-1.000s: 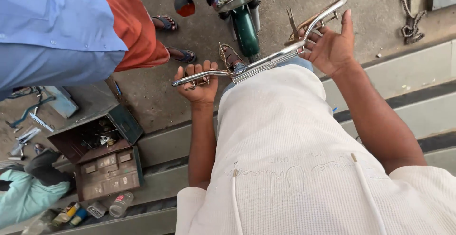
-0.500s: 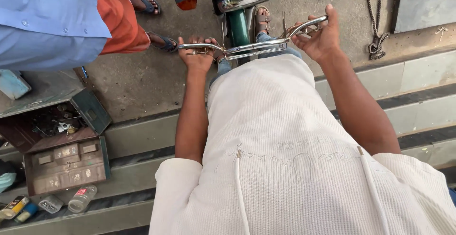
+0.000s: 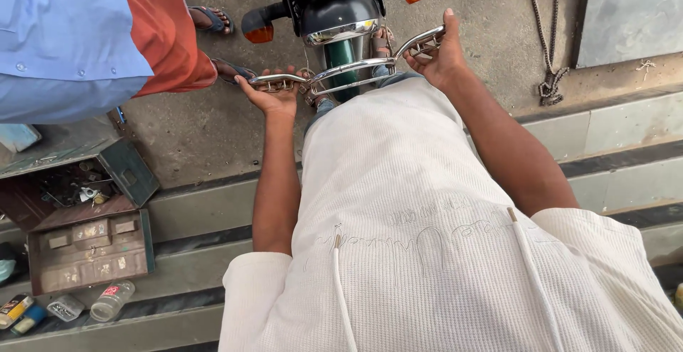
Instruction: Repairing or adjusting a motorcycle's front crash guard using pliers and a hammer.
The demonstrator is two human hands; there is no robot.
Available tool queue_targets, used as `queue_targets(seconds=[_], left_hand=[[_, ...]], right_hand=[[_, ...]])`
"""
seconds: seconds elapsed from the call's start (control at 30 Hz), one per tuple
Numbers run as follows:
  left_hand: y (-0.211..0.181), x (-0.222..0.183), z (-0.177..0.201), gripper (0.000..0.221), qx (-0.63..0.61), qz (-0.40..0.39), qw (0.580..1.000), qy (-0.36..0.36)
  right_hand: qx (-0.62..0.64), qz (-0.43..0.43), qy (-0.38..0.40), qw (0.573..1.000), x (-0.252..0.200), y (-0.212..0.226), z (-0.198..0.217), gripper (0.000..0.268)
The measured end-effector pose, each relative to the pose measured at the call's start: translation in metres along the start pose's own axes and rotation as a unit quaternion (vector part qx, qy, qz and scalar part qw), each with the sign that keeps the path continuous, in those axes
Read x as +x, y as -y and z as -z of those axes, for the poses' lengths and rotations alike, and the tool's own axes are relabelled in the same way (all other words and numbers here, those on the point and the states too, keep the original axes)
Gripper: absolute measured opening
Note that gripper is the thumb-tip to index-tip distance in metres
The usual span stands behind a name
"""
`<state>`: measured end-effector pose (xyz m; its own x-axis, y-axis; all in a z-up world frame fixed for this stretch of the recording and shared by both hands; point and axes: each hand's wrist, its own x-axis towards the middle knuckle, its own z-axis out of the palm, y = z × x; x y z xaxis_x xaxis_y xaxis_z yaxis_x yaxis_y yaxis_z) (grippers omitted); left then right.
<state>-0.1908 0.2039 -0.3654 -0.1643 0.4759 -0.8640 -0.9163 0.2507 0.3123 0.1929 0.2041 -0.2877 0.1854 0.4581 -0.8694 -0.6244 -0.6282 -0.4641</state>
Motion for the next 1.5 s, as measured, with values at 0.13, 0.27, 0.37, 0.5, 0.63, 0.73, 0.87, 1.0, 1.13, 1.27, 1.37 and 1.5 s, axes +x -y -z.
queue_targets(seconds=[0.13, 0.27, 0.37, 0.5, 0.63, 0.73, 0.87, 1.0, 1.13, 1.27, 1.37, 1.5], left_hand=[[-0.004, -0.006, -0.008, 0.087, -0.004, -0.004, 1.000, -0.004], [-0.004, -0.002, -0.014, 0.097, -0.005, 0.001, 1.000, 0.000], [-0.004, 0.002, -0.018, 0.102, -0.002, 0.002, 1.000, 0.005], [-0.003, 0.000, -0.020, 0.108, 0.002, 0.000, 1.000, 0.012], [-0.004, 0.000, -0.016, 0.112, 0.003, 0.000, 1.000, 0.019], [-0.005, -0.008, -0.023, 0.116, 0.016, -0.001, 0.999, 0.029], [-0.004, -0.014, -0.023, 0.119, 0.055, -0.018, 0.997, 0.045], [-0.009, -0.014, -0.025, 0.117, 0.083, -0.032, 0.993, 0.072], [-0.009, -0.016, -0.032, 0.111, 0.082, -0.038, 0.993, 0.076], [-0.010, -0.012, -0.033, 0.106, 0.083, -0.034, 0.993, 0.071], [-0.009, -0.005, -0.034, 0.105, 0.087, -0.030, 0.993, 0.071], [-0.010, -0.007, -0.037, 0.103, 0.083, -0.026, 0.996, 0.031]], right_hand=[[-0.020, 0.005, -0.003, 1.000, -0.006, 0.007, -0.012, 0.082], [-0.041, 0.021, -0.007, 0.999, -0.007, 0.013, -0.020, 0.089], [-0.052, 0.027, -0.016, 0.998, -0.007, 0.016, -0.024, 0.094], [-0.055, 0.021, -0.027, 0.998, -0.008, 0.018, -0.025, 0.095], [-0.055, 0.020, -0.022, 0.998, -0.008, 0.016, -0.024, 0.095], [-0.059, 0.021, -0.027, 0.998, -0.008, 0.019, -0.026, 0.096], [-0.060, 0.008, -0.030, 0.998, -0.009, 0.021, -0.024, 0.093], [-0.059, 0.002, -0.022, 0.998, -0.010, 0.021, -0.025, 0.096], [-0.060, -0.006, -0.038, 0.997, -0.011, 0.021, -0.030, 0.095], [-0.056, -0.013, -0.045, 0.997, -0.009, 0.019, -0.030, 0.099], [-0.061, -0.004, -0.053, 0.997, -0.005, 0.016, -0.027, 0.097], [-0.070, 0.008, -0.067, 0.995, 0.003, 0.011, -0.026, 0.094]])
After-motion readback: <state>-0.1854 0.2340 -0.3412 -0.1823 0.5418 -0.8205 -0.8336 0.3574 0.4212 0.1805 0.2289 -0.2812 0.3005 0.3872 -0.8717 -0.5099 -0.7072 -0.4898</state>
